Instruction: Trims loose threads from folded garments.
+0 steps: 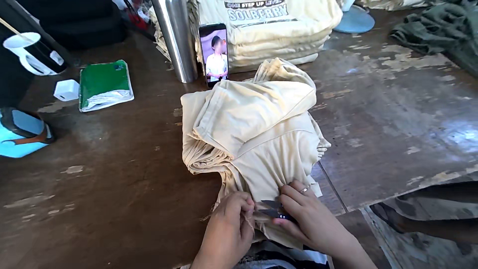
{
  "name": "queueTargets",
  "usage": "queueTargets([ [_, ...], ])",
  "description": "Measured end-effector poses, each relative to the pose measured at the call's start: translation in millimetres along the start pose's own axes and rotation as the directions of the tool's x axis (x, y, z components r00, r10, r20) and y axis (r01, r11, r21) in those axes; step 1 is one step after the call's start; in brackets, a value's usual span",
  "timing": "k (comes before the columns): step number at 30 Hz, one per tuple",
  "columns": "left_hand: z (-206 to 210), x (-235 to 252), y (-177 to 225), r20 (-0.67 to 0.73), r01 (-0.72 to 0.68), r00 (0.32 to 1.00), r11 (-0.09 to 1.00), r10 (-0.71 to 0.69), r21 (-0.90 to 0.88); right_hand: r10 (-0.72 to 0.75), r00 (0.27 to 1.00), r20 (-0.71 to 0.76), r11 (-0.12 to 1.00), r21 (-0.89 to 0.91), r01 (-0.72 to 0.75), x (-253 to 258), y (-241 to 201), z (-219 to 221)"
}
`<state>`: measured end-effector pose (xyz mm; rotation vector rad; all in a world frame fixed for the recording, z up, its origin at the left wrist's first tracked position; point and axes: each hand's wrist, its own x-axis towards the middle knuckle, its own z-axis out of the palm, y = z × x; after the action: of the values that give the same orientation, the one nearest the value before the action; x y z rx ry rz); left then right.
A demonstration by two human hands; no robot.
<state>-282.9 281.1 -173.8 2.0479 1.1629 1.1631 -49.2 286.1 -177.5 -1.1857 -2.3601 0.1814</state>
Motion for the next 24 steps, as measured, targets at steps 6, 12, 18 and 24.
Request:
queueTargets([
  [6,-3.0,-5.5,6.4,-0.004,0.053,0.999,0.995,-0.053,-0.081,0.012,0.999,-0.030,0.995,-0.103,-0.015,1.7,-6.8,3.6],
  [12,-8.2,-6.4,12.8,0.001,0.059,0.998,0.993,-0.059,-0.105,0.041,0.998,-0.053,0.991,-0.128,-0.048,3.6,-10.2,7.1],
  [18,-35.2,-11.5,35.6,0.427,0.085,0.891,0.867,0.154,-0.491,0.107,0.993,-0.047,0.937,0.338,-0.085,-5.4,16.0,-14.7],
  [24,-55.6,-6.7,59.4,0.653,0.060,0.731,0.972,-0.198,0.227,0.131,0.988,-0.086,0.888,0.453,-0.078,-7.6,23.0,-17.4],
])
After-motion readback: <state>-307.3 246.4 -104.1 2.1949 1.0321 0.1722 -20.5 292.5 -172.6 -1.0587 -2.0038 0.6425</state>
